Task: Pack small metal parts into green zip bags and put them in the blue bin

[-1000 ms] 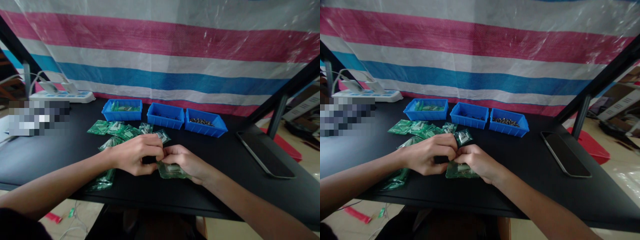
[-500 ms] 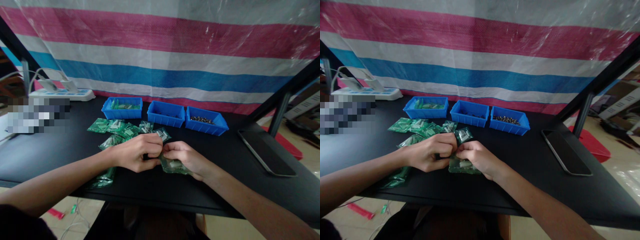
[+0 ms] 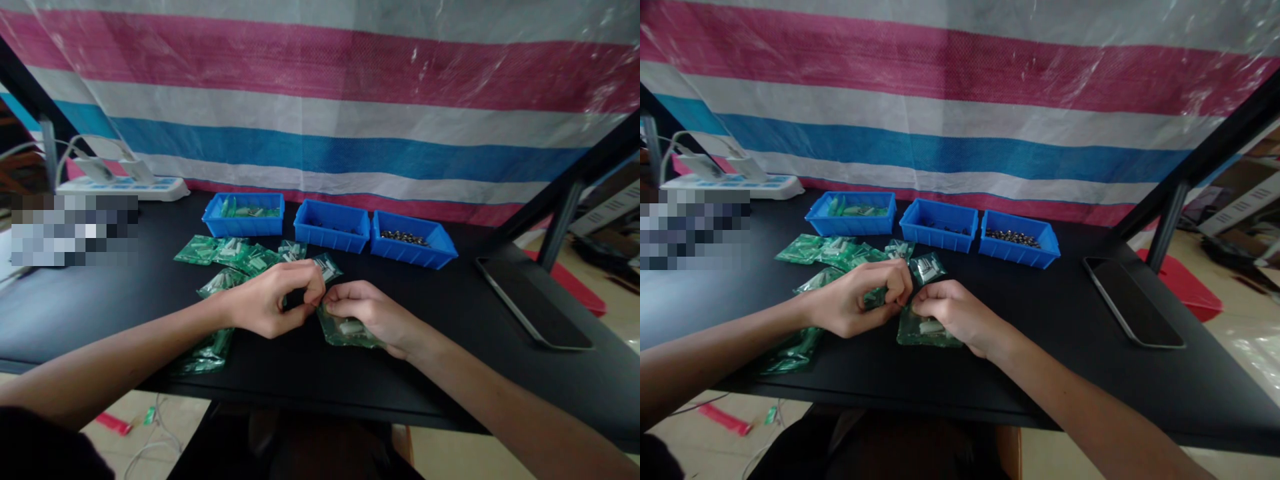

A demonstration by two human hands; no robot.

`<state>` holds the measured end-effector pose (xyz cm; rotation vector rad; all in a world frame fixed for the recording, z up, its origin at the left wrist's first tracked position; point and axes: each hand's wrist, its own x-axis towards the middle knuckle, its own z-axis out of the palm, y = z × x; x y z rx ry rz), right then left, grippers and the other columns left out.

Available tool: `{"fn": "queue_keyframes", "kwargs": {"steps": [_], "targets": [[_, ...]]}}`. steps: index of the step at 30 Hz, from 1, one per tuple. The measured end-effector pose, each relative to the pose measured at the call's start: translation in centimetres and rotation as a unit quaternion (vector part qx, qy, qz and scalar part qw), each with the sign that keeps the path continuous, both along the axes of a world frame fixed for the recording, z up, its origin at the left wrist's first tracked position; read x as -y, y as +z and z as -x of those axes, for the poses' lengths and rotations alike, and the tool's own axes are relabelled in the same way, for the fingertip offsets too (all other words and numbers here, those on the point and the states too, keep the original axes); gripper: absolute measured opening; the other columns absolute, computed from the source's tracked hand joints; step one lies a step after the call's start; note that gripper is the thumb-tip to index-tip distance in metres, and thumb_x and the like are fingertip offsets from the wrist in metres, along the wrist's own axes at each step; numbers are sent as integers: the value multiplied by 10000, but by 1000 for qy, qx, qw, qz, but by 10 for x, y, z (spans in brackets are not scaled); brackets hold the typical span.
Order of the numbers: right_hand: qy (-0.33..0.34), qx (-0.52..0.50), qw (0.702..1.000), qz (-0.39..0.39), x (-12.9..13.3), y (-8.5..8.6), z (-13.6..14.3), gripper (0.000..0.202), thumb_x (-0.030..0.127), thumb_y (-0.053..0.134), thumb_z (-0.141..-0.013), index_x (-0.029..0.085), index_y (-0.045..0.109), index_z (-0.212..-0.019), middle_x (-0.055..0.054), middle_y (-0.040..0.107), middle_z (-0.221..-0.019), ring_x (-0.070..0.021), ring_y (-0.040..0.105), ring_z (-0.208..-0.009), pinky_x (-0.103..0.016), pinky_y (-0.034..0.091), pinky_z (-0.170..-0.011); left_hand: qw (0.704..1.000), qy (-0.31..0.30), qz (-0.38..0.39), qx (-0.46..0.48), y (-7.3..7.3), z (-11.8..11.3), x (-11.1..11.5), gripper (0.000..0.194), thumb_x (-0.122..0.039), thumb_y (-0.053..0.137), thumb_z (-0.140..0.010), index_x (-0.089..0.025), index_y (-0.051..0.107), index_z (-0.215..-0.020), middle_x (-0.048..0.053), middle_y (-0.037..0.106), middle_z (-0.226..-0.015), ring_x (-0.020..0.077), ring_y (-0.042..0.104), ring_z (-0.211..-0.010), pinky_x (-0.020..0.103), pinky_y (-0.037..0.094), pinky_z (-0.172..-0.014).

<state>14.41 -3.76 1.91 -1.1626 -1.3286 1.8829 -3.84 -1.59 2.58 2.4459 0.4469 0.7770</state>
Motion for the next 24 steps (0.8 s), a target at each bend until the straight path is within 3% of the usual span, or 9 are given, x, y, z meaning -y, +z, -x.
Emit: {"fn": "queue_keyframes", "kwargs": {"steps": [7,14,24], "targets": [[8,6,1000,-5,-1,-2,-1,55,170,559,-647,132,600,-648,28,507,-554,-61,427,-486,-204,290,-494,999,-19,28,-9,3,1,0,211,24,450,-645,-175,412,-705,27,529,-778,123,490,-731,240,412,-671],[12,-1,1000,-3,0,-1,-1,61,151,568,-632,131,621,-654,18,540,-571,-66,459,-509,-199,322,-500,998,-23,40,-44,-2,0,1,195,28,450,-703,-167,448,-715,8,522,-751,109,485,-732,217,402,-666],[-36,-4,999,13,-2,3,-1,52,162,583,-620,122,614,-637,24,537,-539,-58,457,-475,-191,307,-465,999,-7,-27,34,-4,-1,-2,171,0,463,-781,-163,466,-731,24,550,-751,112,509,-752,233,422,-697]]}}
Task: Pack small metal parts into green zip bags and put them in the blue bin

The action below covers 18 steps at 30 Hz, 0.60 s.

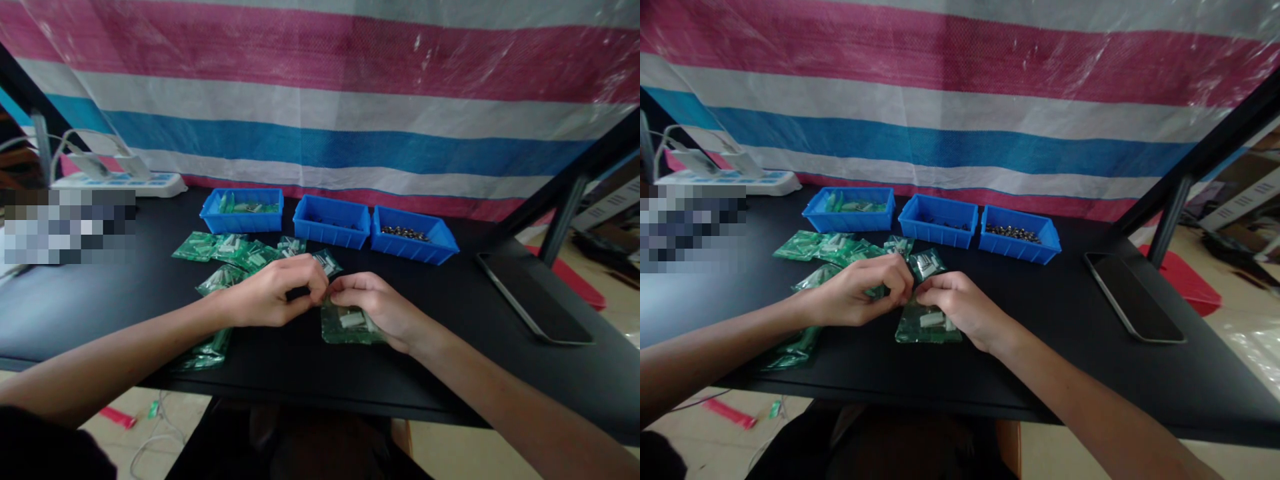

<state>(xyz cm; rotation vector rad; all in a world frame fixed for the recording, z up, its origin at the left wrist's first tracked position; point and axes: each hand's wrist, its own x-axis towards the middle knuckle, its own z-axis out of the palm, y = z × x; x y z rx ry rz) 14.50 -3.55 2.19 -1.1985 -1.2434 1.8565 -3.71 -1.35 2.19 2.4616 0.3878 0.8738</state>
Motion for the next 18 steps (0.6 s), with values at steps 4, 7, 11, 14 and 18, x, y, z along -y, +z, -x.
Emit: {"fn": "queue_keyframes", "kwargs": {"steps": [4,7,11,14,18], "targets": [[-11,2,1000,5,0,0,0,54,154,585,-615,120,616,-642,30,532,-530,-52,444,-464,-187,299,-455,999,-2,-32,8,0,0,-1,170,2,469,-786,-164,475,-747,29,567,-755,116,510,-750,244,426,-701],[-2,-2,1000,5,0,-1,0,45,156,588,-617,118,609,-626,33,525,-523,-48,440,-460,-180,295,-450,999,-3,-41,-4,0,0,-1,169,1,475,-788,-165,483,-760,29,573,-761,118,507,-749,248,426,-701],[6,-7,1000,8,1,-2,0,36,155,594,-622,122,605,-629,32,535,-540,-51,458,-465,-180,313,-458,999,-8,-50,-2,-1,0,0,177,7,469,-788,-168,485,-762,30,579,-771,120,511,-760,251,430,-711],[10,-10,1000,12,1,-2,0,29,150,592,-628,124,604,-631,34,534,-537,-49,459,-458,-178,311,-453,998,-9,-54,-2,0,0,0,179,8,471,-786,-169,487,-758,30,586,-762,120,511,-752,253,432,-710],[18,-8,1000,14,1,-3,-1,27,135,585,-634,122,608,-633,32,537,-539,-46,459,-460,-172,305,-446,999,-10,-51,-10,1,0,0,173,0,477,-786,-167,496,-743,31,595,-752,119,517,-740,253,435,-709]]}}
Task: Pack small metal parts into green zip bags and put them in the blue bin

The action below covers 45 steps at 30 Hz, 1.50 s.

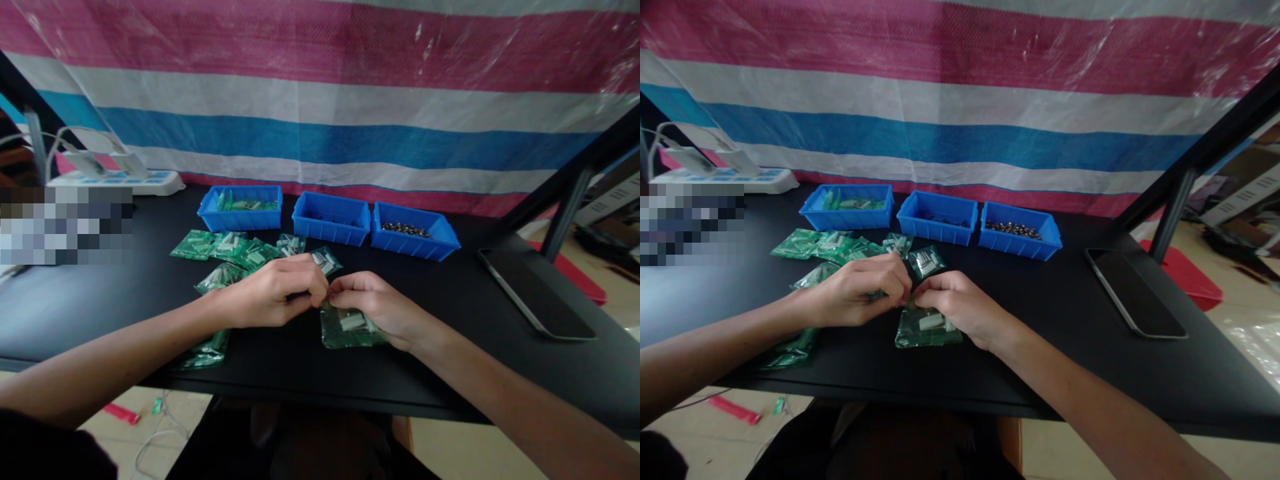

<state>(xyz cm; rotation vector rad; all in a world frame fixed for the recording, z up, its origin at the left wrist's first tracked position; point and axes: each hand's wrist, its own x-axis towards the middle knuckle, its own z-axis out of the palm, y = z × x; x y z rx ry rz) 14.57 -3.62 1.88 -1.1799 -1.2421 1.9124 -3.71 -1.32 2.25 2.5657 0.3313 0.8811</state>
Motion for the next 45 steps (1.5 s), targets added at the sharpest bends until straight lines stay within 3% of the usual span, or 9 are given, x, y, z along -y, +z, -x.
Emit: {"fn": "queue_keyframes", "kwargs": {"steps": [9,21,25,28,32,36,45], "targets": [[4,-18,1000,-20,0,-2,-1,32,153,584,-646,128,603,-642,31,521,-546,-54,448,-473,-185,301,-457,1000,9,-12,3,2,-1,0,229,37,425,-752,-165,465,-651,27,593,-728,106,525,-719,239,434,-692],[-21,-35,991,-127,5,1,4,89,223,559,-700,139,576,-677,35,494,-587,-59,411,-512,-194,282,-477,996,64,-47,38,2,-2,3,233,-18,411,-779,-167,441,-603,35,579,-723,111,533,-706,249,435,-681],[-35,65,964,-256,7,3,3,105,206,508,-755,148,569,-692,8,543,-636,-92,472,-566,-213,340,-520,992,125,19,26,-1,-2,2,122,-51,470,-762,-158,518,-726,23,574,-741,117,536,-721,231,442,-668],[-46,184,912,-363,9,3,1,122,187,480,-786,152,578,-722,-3,566,-633,-109,498,-562,-225,351,-521,978,172,119,3,2,-3,2,105,-114,489,-780,-141,542,-865,27,591,-798,110,543,-692,212,443,-620],[-34,272,855,-440,12,3,0,122,166,482,-788,151,596,-746,-21,608,-656,-126,536,-576,-242,364,-553,958,166,229,-41,6,-6,4,175,-280,529,-810,-122,561,-878,10,591,-706,104,538,-619,191,419,-546],[-12,273,851,-449,13,2,1,129,170,487,-788,142,612,-774,-23,615,-645,-127,537,-559,-240,358,-533,952,156,255,-63,3,-8,3,211,-329,610,-757,-121,577,-768,-26,545,-587,79,491,-527,163,367,-475],[-21,253,864,-435,12,2,2,149,157,473,-805,142,611,-750,-20,606,-637,-123,535,-556,-231,358,-524,947,155,274,-67,4,-5,0,177,-294,570,-783,-120,599,-766,-1,601,-622,94,533,-560,175,399,-508]]}}
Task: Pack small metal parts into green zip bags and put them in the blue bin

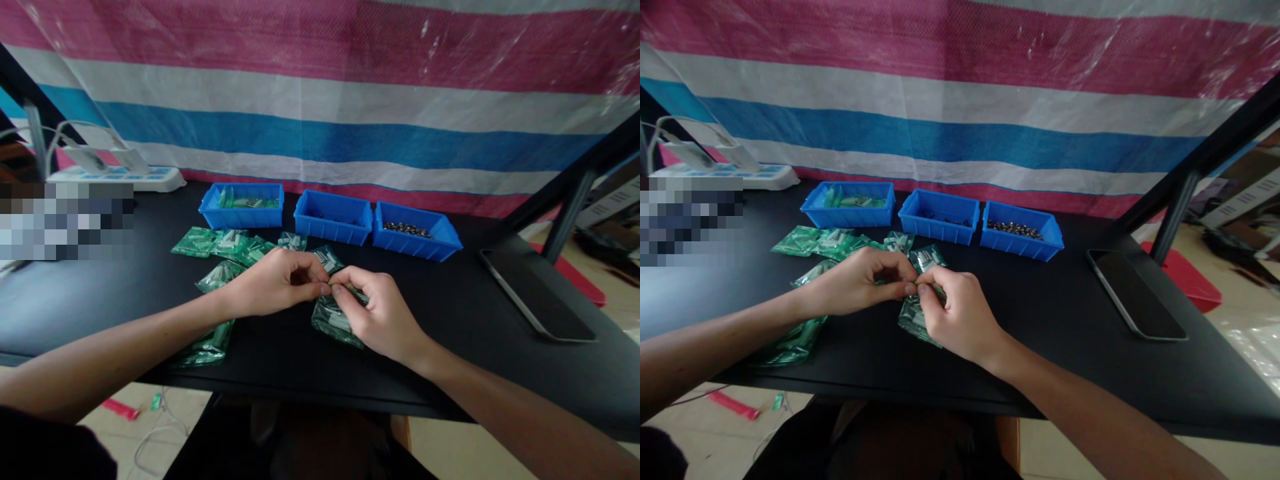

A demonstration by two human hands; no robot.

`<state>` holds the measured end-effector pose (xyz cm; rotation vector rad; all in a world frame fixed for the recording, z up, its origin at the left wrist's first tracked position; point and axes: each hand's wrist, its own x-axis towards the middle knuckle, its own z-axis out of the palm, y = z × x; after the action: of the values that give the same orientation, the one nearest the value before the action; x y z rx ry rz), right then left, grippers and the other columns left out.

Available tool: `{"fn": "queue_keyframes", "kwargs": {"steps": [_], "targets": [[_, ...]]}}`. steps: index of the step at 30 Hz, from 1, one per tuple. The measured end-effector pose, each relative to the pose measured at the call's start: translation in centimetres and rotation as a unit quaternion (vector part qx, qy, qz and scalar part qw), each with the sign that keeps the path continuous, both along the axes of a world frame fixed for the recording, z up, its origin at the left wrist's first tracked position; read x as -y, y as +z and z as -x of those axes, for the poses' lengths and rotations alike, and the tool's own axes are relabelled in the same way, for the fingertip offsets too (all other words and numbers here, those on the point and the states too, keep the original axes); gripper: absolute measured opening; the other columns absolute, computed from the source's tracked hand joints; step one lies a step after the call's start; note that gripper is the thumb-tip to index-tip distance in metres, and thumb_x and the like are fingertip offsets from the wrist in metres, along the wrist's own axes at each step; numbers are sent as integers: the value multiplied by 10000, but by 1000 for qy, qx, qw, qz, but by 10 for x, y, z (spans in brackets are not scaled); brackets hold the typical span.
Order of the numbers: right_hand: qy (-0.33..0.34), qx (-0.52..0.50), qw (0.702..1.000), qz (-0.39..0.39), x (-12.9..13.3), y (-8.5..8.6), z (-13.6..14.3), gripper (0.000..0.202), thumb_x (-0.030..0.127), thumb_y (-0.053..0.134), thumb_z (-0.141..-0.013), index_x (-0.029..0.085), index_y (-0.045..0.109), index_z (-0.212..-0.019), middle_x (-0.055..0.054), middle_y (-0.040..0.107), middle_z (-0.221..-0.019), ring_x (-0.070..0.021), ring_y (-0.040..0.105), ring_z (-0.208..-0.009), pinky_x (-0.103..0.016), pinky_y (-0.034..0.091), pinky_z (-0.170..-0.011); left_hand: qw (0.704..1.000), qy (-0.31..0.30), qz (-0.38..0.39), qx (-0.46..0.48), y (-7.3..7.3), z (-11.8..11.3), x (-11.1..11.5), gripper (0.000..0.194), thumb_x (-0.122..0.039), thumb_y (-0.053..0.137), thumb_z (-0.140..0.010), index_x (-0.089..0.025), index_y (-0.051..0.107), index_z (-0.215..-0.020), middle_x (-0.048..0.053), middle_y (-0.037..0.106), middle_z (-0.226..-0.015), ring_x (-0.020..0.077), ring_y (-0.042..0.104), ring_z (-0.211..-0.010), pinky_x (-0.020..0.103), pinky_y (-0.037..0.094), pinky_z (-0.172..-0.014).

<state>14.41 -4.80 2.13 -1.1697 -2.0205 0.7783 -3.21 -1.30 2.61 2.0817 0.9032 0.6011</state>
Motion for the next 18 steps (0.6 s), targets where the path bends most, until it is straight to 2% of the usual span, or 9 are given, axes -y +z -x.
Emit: {"fn": "queue_keyframes", "kwargs": {"steps": [6,15,18], "targets": [[-20,4,1000,-7,-1,-1,-1,152,180,473,-815,152,605,-744,-21,614,-644,-128,551,-563,-234,363,-531,999,33,5,15,-2,-1,1,171,-281,549,-786,-127,568,-716,-6,585,-587,93,527,-532,175,394,-483],[-34,-11,999,-11,-1,-3,0,128,203,486,-830,158,575,-750,10,554,-598,-95,487,-520,-220,351,-504,997,13,51,56,1,-2,-1,146,-239,504,-802,-117,540,-731,-21,525,-589,77,478,-539,173,379,-496],[-51,-31,998,-35,-2,-5,-1,76,204,497,-825,171,535,-768,10,530,-629,-103,490,-556,-226,386,-528,996,17,55,70,1,-1,-4,143,-230,503,-799,-115,536,-722,-24,514,-590,74,477,-541,171,381,-500]]}}
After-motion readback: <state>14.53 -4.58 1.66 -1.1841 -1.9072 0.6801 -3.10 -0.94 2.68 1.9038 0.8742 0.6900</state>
